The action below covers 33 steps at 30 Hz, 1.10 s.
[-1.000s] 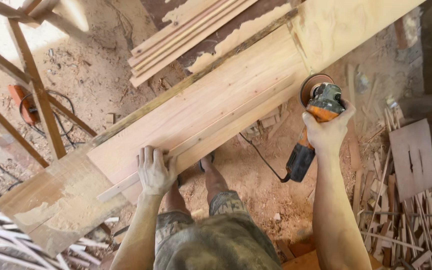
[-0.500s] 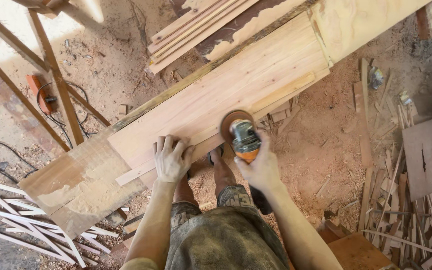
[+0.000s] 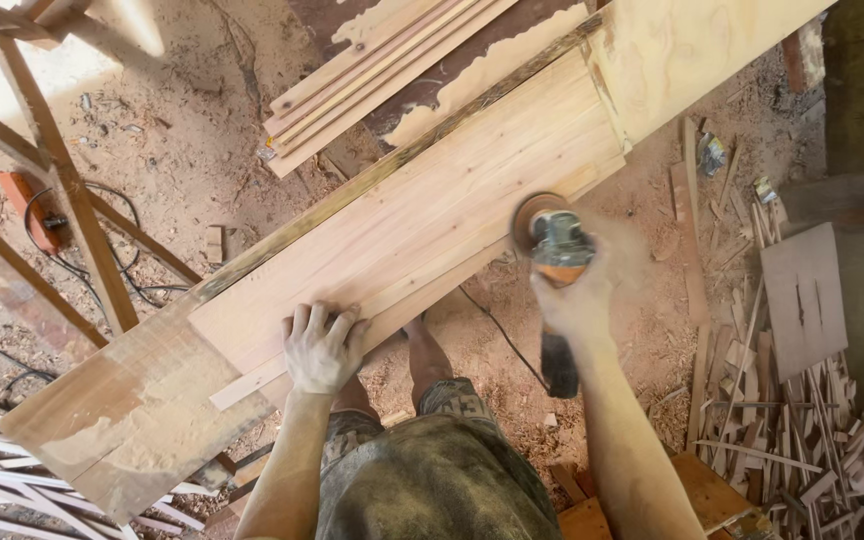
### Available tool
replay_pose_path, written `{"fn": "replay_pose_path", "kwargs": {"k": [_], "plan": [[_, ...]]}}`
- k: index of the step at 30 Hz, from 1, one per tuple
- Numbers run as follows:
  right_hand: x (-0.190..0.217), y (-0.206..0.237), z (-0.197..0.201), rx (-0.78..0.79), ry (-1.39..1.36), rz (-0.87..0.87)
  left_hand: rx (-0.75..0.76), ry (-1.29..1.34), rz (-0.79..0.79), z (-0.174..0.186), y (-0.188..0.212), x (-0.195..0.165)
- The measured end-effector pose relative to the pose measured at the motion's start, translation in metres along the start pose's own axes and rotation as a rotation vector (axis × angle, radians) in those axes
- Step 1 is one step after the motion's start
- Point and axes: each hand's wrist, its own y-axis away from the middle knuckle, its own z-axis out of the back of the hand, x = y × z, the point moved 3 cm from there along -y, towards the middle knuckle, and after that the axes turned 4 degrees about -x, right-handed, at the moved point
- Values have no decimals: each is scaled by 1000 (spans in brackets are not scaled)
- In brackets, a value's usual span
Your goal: The person uses an orbital sander to smooth the surface of several wooden planks placed on a workbench. They hold each plank steady with one hand while moving the sander along its length, then set the finished plank aside and pick up the next one.
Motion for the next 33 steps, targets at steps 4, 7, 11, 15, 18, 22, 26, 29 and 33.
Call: {"fn": "replay_pose_path", "kwargs": {"k": [4,7,11,15,18,22,26,29,33], "plan": [[-23,-38,25,-126,77,-25,9,-13,0,0,-1,-1],[-30,-62,40,-205,37,14,2,-14,5,2,-4,-4],[-27,-77,52,-312,53,10,18,-24,2,3,-5,-8],[-24,-58,36,-196,-66,-139,5,-22,-8,3,-4,-9],[1,-14,5,-53,-121,-6,-3,-15,-8,2,-2,-8],[37,49,-32,221,20,106,34,-34,-4,0,-1,-8],[49,45,-36,428,245,64,20,-48,-9,-1,-1,-8],[32,7,-11,436,266,-165,8,-49,-6,-2,-1,-9],[13,-34,33,135,112,-49,-2,-56,-4,-1,-3,-12]]}}
